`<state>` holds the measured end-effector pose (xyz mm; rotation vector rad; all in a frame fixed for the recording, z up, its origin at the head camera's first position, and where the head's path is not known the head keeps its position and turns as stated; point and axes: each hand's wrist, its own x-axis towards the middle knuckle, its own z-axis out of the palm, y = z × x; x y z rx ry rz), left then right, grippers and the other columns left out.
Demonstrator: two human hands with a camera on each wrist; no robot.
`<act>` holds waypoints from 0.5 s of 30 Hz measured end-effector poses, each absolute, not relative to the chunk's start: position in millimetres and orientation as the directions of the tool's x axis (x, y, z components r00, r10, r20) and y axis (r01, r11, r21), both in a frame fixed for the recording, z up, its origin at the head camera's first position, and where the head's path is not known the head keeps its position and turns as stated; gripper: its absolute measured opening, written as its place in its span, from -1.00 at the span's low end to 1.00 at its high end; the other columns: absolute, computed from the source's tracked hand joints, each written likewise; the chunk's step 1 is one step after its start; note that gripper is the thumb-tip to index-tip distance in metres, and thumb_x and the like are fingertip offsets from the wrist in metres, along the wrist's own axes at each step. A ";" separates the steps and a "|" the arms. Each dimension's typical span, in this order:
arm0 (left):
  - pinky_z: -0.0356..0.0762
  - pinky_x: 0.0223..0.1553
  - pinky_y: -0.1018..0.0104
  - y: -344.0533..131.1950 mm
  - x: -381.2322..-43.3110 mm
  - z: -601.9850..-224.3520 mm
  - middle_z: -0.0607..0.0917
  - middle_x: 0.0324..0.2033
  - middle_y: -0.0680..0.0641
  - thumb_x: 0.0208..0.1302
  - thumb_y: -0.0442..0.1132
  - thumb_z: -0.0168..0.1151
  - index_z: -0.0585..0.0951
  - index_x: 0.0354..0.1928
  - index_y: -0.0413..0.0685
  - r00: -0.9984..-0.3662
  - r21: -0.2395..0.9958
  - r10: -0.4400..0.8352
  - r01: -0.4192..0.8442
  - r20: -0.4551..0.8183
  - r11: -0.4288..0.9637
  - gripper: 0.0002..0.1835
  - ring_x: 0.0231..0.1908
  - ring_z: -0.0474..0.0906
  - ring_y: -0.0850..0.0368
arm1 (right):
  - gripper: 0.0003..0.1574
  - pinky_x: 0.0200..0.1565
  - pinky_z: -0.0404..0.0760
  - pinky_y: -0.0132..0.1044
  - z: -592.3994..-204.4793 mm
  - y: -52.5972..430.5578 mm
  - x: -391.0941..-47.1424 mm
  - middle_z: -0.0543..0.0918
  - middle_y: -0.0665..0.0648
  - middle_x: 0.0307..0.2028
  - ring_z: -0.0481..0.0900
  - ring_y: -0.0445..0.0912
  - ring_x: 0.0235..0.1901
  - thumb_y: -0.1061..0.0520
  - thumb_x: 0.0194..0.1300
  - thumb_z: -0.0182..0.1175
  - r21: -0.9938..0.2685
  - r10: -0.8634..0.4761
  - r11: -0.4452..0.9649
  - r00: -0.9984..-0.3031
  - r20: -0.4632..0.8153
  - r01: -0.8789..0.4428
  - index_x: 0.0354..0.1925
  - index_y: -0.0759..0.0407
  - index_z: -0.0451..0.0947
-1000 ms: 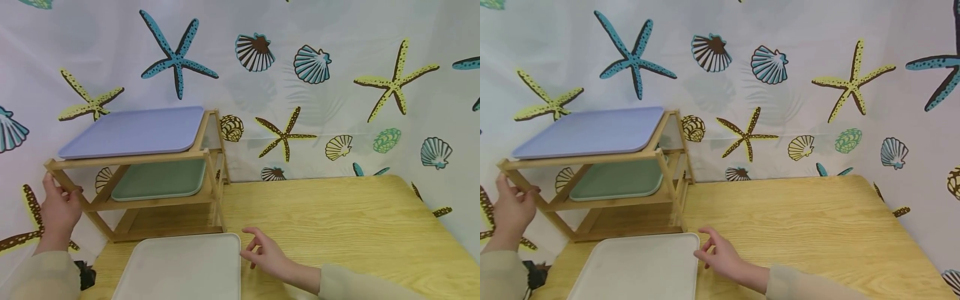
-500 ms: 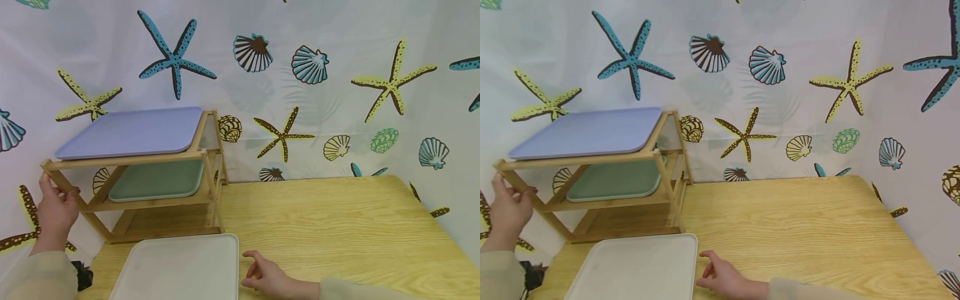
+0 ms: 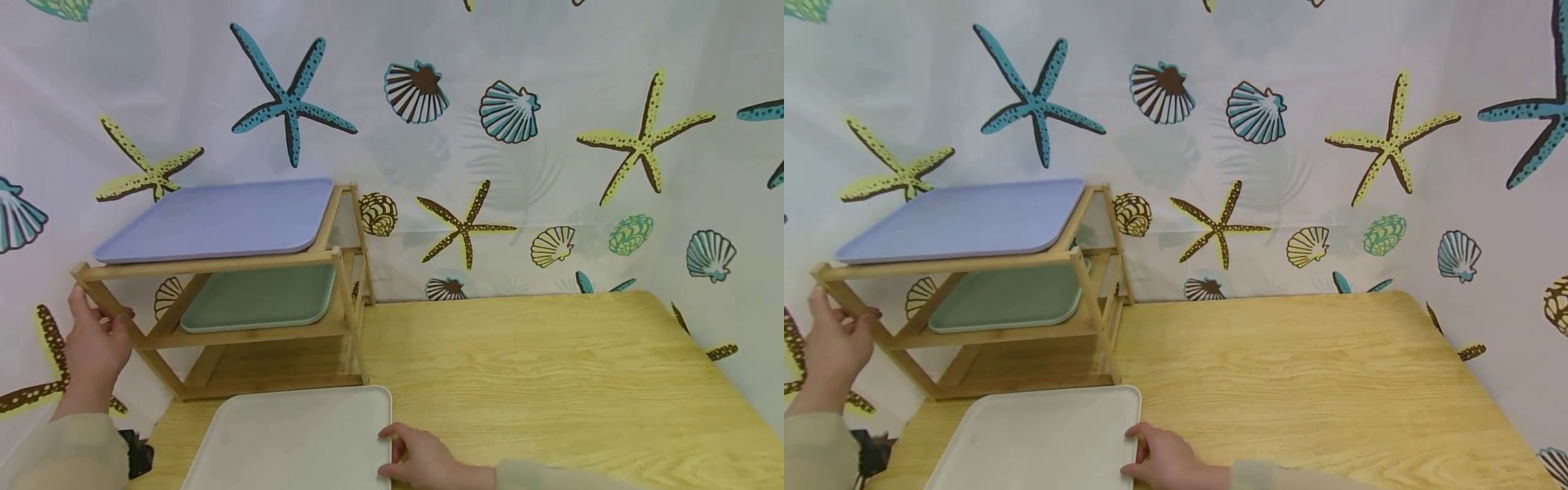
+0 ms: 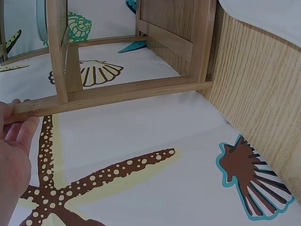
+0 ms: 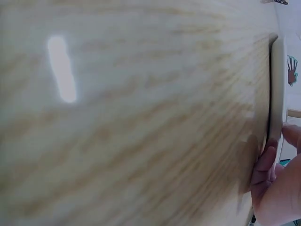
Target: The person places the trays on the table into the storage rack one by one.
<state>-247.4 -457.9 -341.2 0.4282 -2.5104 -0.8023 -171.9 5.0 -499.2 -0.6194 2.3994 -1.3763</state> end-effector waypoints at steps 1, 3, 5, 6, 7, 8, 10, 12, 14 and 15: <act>0.46 -0.14 -0.26 -457.6 -247.4 -341.6 0.46 0.16 -0.47 0.41 -0.33 -0.22 -0.30 0.46 0.10 -0.841 0.608 -0.423 -0.149 0.337 0.780 -0.28 0.10 0.42 -0.48 | -0.51 -0.48 0.33 -0.43 -499.8 4.4 -171.9 0.47 -0.15 -0.52 0.35 -0.31 -0.60 0.12 0.11 0.43 -0.867 -0.501 0.450 -0.864 -0.049 -0.212 0.01 0.12 0.53; 0.45 -0.12 -0.28 -458.2 -247.5 -341.8 0.44 0.17 -0.49 0.42 -0.33 -0.22 -0.31 0.47 0.10 -0.841 0.612 -0.426 -0.150 0.334 0.776 -0.27 0.11 0.40 -0.49 | -0.52 -0.48 0.32 -0.43 -501.8 3.2 -172.7 0.47 -0.15 -0.54 0.34 -0.31 -0.60 0.12 0.09 0.44 -0.862 -0.491 0.459 -0.870 -0.045 -0.214 -0.01 0.13 0.55; 0.45 -0.11 -0.30 -458.8 -247.2 -341.8 0.42 0.18 -0.50 0.42 -0.32 -0.22 -0.31 0.47 0.09 -0.841 0.613 -0.428 -0.154 0.331 0.775 -0.27 0.11 0.39 -0.50 | -0.52 -0.48 0.32 -0.43 -503.3 2.1 -174.2 0.46 -0.15 -0.55 0.34 -0.30 -0.60 0.13 0.08 0.45 -0.867 -0.484 0.455 -0.874 -0.047 -0.205 -0.02 0.15 0.56; 0.46 -0.14 -0.28 -458.9 -247.0 -341.6 0.42 0.18 -0.50 0.42 -0.32 -0.22 -0.32 0.47 0.09 -0.842 0.609 -0.428 -0.157 0.329 0.778 -0.27 0.11 0.39 -0.51 | -0.52 -0.47 0.32 -0.43 -504.2 1.6 -175.1 0.46 -0.15 -0.56 0.34 -0.30 -0.60 0.15 0.07 0.45 -0.869 -0.482 0.451 -0.875 -0.043 -0.205 -0.02 0.17 0.57; 0.47 -0.17 -0.28 -459.3 -246.8 -341.5 0.42 0.18 -0.51 0.42 -0.32 -0.22 -0.32 0.47 0.08 -0.842 0.608 -0.426 -0.155 0.330 0.779 -0.27 0.11 0.39 -0.51 | -0.52 -0.46 0.33 -0.43 -504.6 1.3 -175.8 0.46 -0.14 -0.57 0.34 -0.30 -0.59 0.17 0.06 0.45 -0.872 -0.479 0.444 -0.877 -0.040 -0.203 -0.02 0.18 0.57; 0.50 -0.23 -0.21 -459.4 -246.8 -341.4 0.43 0.17 -0.50 0.42 -0.32 -0.22 -0.32 0.47 0.08 -0.842 0.604 -0.425 -0.157 0.331 0.781 -0.27 0.10 0.39 -0.51 | -0.52 -0.46 0.34 -0.43 -504.9 0.7 -176.3 0.46 -0.14 -0.57 0.34 -0.30 -0.59 0.19 0.05 0.45 -0.875 -0.478 0.439 -0.878 -0.036 -0.203 -0.02 0.19 0.58; 0.51 -0.33 -0.06 -459.1 -246.9 -341.5 0.45 0.16 -0.49 0.42 -0.32 -0.21 -0.31 0.47 0.08 -0.840 0.597 -0.425 -0.159 0.336 0.786 -0.27 0.09 0.41 -0.50 | -0.51 -0.46 0.36 -0.43 -505.1 -0.3 -176.4 0.47 -0.12 -0.58 0.36 -0.30 -0.59 0.24 0.02 0.44 -0.886 -0.471 0.421 -0.882 -0.033 -0.192 -0.02 0.23 0.58; 0.48 -0.39 0.08 -459.0 -247.0 -341.7 0.46 0.15 -0.48 0.41 -0.32 -0.21 -0.30 0.47 0.08 -0.839 0.594 -0.425 -0.159 0.340 0.789 -0.27 0.08 0.43 -0.48 | -0.49 -0.47 0.38 -0.43 -504.8 -1.4 -175.8 0.47 -0.09 -0.58 0.38 -0.28 -0.60 0.30 0.01 0.42 -0.902 -0.462 0.398 -0.886 -0.039 -0.168 -0.01 0.25 0.57; 0.46 -0.41 0.14 -458.1 -247.6 -341.9 0.47 0.15 -0.47 0.41 -0.31 -0.20 -0.30 0.47 0.09 -0.837 0.595 -0.428 -0.161 0.340 0.787 -0.27 0.08 0.44 -0.47 | -0.48 -0.50 0.39 -0.43 -503.8 -2.1 -174.7 0.47 -0.06 -0.58 0.40 -0.26 -0.60 0.36 0.00 0.39 -0.917 -0.452 0.374 -0.890 -0.052 -0.136 -0.01 0.25 0.55; 0.45 -0.41 0.17 -458.1 -247.9 -342.0 0.47 0.15 -0.46 0.41 -0.32 -0.20 -0.29 0.47 0.10 -0.835 0.597 -0.429 -0.159 0.343 0.786 -0.27 0.08 0.44 -0.47 | -0.48 -0.53 0.40 -0.44 -503.4 -2.4 -174.3 0.46 -0.04 -0.58 0.42 -0.25 -0.62 0.39 0.00 0.38 -0.925 -0.447 0.361 -0.893 -0.057 -0.122 -0.01 0.25 0.54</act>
